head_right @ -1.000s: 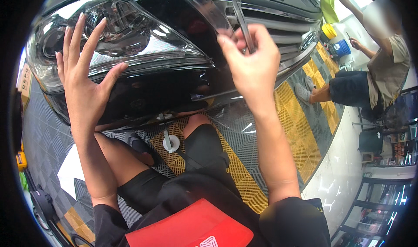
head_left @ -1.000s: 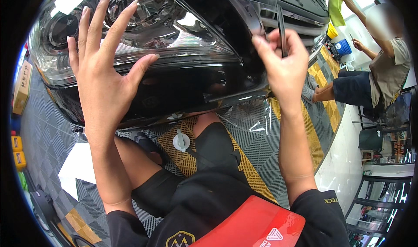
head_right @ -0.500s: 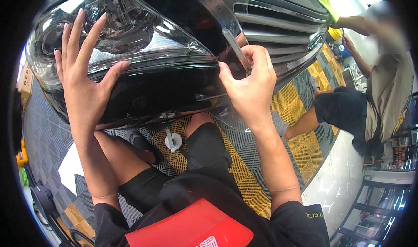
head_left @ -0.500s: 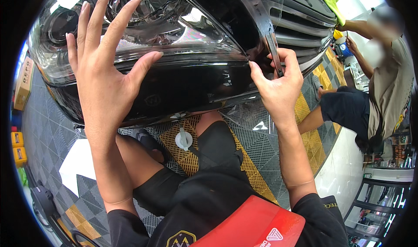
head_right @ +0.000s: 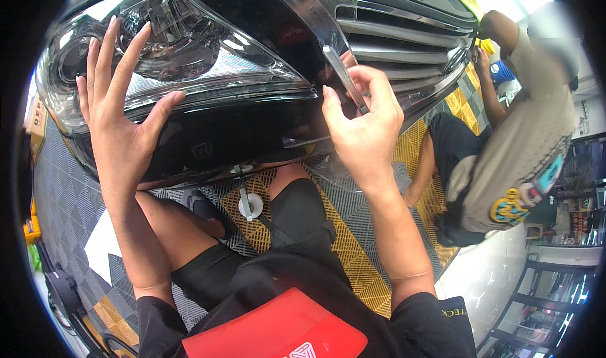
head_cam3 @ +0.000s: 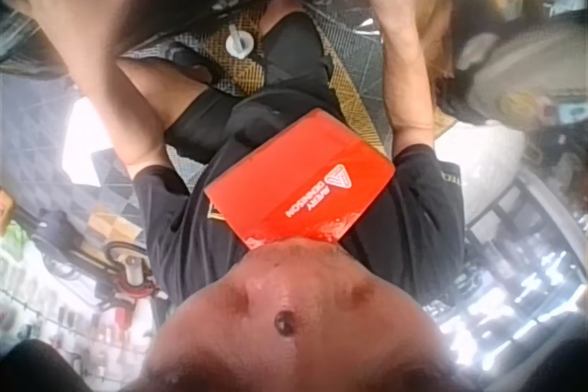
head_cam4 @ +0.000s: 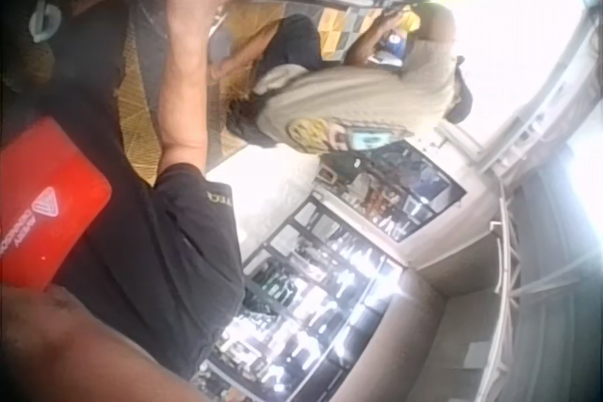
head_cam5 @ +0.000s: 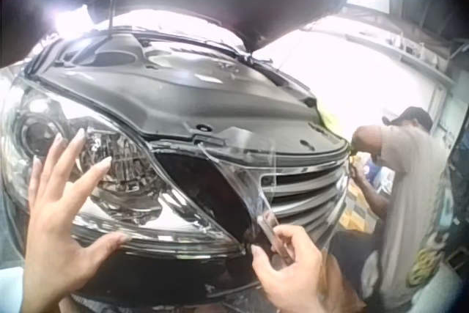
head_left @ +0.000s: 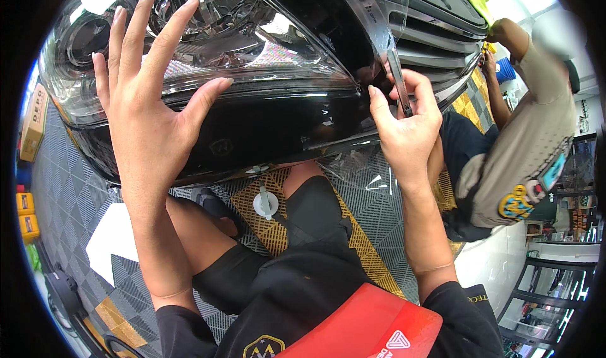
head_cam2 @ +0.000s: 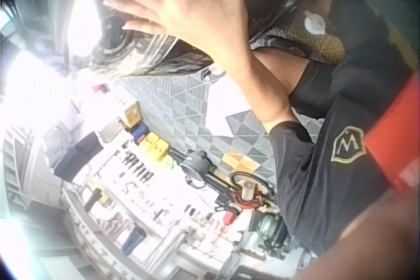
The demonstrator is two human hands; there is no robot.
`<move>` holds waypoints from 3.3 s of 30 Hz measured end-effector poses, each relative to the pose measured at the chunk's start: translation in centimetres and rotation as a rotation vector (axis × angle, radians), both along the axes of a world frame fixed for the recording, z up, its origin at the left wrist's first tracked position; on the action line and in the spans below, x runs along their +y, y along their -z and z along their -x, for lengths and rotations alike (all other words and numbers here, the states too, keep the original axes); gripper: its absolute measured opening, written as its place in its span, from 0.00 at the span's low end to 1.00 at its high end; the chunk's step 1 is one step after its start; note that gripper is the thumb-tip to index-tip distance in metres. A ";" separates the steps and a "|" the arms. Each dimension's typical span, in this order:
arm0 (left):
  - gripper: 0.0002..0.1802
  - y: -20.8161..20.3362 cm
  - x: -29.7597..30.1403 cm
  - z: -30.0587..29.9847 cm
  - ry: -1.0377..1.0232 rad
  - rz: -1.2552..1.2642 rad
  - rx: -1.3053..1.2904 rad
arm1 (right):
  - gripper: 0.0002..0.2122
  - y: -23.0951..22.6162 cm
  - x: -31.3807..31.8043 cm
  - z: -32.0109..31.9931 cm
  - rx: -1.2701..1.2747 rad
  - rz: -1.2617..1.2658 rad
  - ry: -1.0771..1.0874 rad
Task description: The person applies a transparent protective film to a car headlight. They use a red squeegee to smooth the film and a blue plastic tool to tuck the edges into crevices. The person also uses a utility knife to trim excess film around the headlight contours.
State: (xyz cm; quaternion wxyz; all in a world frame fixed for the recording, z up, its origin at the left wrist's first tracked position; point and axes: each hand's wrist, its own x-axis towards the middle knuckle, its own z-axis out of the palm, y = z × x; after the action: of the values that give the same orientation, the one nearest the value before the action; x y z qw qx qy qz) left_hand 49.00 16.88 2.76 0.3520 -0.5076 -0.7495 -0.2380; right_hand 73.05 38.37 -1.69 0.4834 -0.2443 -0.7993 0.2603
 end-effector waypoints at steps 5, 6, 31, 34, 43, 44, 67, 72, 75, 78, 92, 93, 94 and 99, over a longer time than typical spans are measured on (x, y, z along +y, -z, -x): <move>0.43 0.1 0.0 0.1 -0.002 0.011 -0.014 | 0.14 -0.7 -1.3 1.4 0.128 0.321 -0.035; 0.43 0.1 -0.1 0.1 -0.015 0.018 -0.022 | 0.12 -0.8 -1.3 1.9 0.177 0.287 -0.053; 0.46 -1.3 -0.1 -1.7 -0.067 0.048 -0.146 | 0.13 -10.5 2.0 7.9 -0.009 0.001 -0.062; 0.45 -1.4 -0.1 -1.8 -0.051 0.043 -0.159 | 0.07 -11.8 3.9 8.6 -0.135 -0.330 -0.037; 0.45 -1.6 0.0 -2.1 -0.056 0.043 -0.180 | 0.10 -13.4 2.4 8.9 -0.260 -0.413 -0.303; 0.45 -1.6 0.0 -2.1 -0.050 0.048 -0.180 | 0.09 -13.0 3.0 9.6 -0.286 -0.460 -0.296; 0.45 -1.4 -0.3 -2.0 -0.065 0.055 -0.166 | 0.24 -10.7 0.9 4.5 -0.144 -0.447 -0.027; 0.44 -1.2 -0.1 -2.8 -0.065 0.044 -0.161 | 0.09 -6.5 1.1 0.3 -0.076 0.199 0.015; 0.43 -0.9 -0.2 -2.7 -0.076 0.051 -0.139 | 0.09 -3.6 -0.7 0.7 0.064 0.271 0.056; 0.42 -0.8 -0.5 -2.5 -0.073 0.045 -0.133 | 0.10 -0.2 -1.9 0.5 0.309 0.295 0.132; 0.43 -0.3 -1.2 -1.7 -0.006 0.048 -0.096 | 0.09 2.3 -6.1 4.9 0.489 0.290 0.245; 0.43 -0.2 -1.3 -1.6 0.003 0.042 -0.095 | 0.08 2.3 -5.9 5.0 0.503 0.330 0.249; 0.43 -0.1 -1.3 -1.6 0.005 0.039 -0.101 | 0.08 2.4 -5.6 5.2 0.517 0.369 0.252; 0.43 0.1 -1.4 -1.6 0.012 0.029 -0.096 | 0.07 1.9 -4.7 5.4 0.351 0.383 0.337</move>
State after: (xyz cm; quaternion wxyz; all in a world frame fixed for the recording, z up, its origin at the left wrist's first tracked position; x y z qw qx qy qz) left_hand 50.63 15.51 2.63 0.3069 -0.5052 -0.7657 -0.2535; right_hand 67.63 33.70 -3.59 0.5955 -0.4115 -0.5882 0.3607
